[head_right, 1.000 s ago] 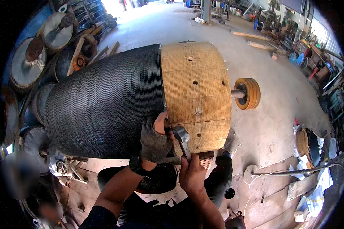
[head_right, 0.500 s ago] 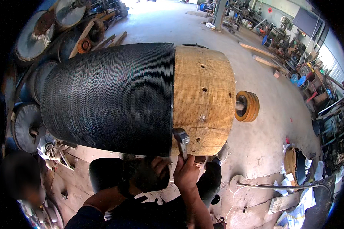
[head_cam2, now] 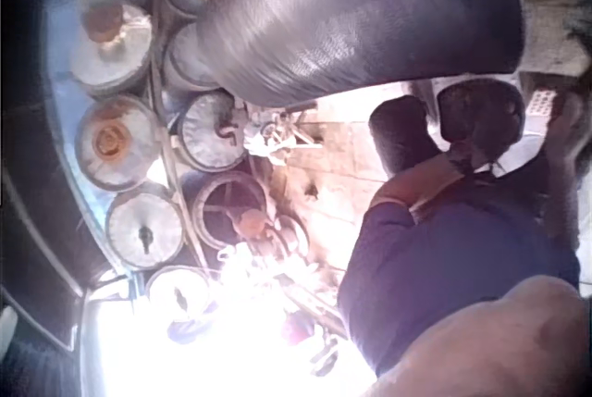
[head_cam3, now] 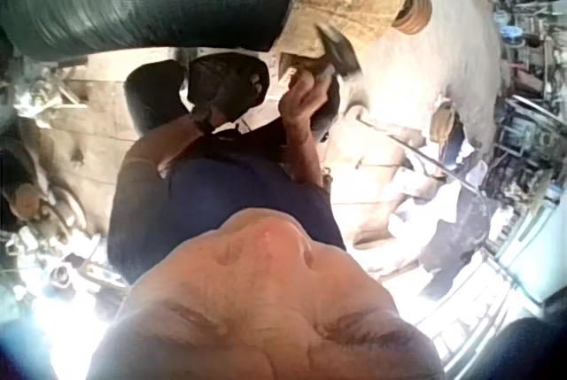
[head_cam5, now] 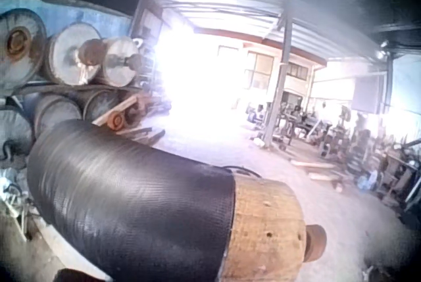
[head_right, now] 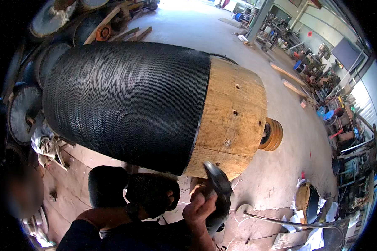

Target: The person hammers small pins or nails into the side of a large cylindrical wooden object wrapped in a textured black material. The person holds the pins in place by hand and strikes them with a hammer.

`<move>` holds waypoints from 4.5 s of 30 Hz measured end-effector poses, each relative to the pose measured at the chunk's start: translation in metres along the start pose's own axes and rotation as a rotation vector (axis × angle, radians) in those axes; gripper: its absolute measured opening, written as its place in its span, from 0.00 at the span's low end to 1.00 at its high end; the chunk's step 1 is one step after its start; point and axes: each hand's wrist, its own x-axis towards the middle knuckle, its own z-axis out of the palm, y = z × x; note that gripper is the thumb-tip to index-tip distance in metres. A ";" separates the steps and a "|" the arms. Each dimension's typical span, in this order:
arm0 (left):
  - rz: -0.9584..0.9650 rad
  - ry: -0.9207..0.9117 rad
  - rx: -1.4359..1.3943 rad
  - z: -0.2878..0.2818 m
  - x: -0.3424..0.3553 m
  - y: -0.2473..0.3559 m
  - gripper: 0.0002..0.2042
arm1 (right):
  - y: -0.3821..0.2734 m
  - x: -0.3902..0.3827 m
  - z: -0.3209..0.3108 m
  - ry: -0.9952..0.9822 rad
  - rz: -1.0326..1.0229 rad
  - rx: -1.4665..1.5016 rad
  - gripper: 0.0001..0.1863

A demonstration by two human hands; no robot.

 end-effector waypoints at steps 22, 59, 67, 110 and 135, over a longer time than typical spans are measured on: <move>0.057 0.166 0.095 -0.007 0.009 -0.007 0.09 | 0.021 -0.010 -0.007 -0.066 0.016 -0.336 0.14; 0.066 0.867 0.388 -0.133 0.124 -0.132 0.20 | 0.067 0.011 -0.003 -0.183 0.142 -0.609 0.12; 0.084 0.915 0.393 -0.147 0.140 -0.133 0.19 | 0.045 -0.012 -0.025 -0.164 0.105 -0.430 0.11; -0.094 0.617 0.024 -0.089 0.143 -0.039 0.34 | 0.026 0.009 -0.019 -0.288 0.037 -0.479 0.11; 0.103 0.010 0.214 0.006 0.013 -0.004 0.09 | 0.039 -0.007 -0.019 -0.131 -0.049 -0.268 0.11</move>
